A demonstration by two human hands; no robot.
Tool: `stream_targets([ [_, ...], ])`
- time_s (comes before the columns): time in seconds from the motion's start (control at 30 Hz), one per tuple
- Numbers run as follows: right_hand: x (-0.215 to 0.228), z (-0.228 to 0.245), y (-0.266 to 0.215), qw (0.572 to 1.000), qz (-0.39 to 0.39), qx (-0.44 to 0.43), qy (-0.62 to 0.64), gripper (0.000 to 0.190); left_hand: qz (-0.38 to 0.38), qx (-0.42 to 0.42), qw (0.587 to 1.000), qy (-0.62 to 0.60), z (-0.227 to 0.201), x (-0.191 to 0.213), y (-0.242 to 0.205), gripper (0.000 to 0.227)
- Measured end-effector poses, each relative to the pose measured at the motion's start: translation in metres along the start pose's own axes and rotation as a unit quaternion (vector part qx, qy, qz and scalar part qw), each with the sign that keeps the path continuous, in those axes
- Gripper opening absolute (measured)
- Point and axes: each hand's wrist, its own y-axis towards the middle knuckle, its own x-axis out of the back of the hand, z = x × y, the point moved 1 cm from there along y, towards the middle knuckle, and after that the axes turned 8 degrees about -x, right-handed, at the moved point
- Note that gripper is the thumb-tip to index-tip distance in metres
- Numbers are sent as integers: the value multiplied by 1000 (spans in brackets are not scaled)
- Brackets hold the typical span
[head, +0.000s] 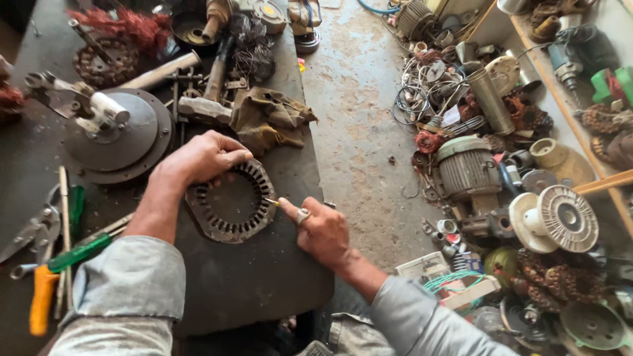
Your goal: The person cleans a cylindrical metal motor part with a cloth, wiping the exterior and interior surfaces. They then use a yellow-handled screwdriver to scrape and clean the inner slots of the part while holding it on the workbench.
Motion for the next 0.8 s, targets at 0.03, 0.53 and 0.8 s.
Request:
stream_targets([
  [0.03,1,-1,0,1000,-1,-5,5,40,0,-2,1000,-8,2,-2,-3,32],
  [0.53,38,12,20,992,112,-60,2,19,-95,-33,983,154,-49,-21,-30,28],
  [0.8,39,24,28,972,189,-52,-131,19,-108,-67,967,221,-73,-36,-37,26],
])
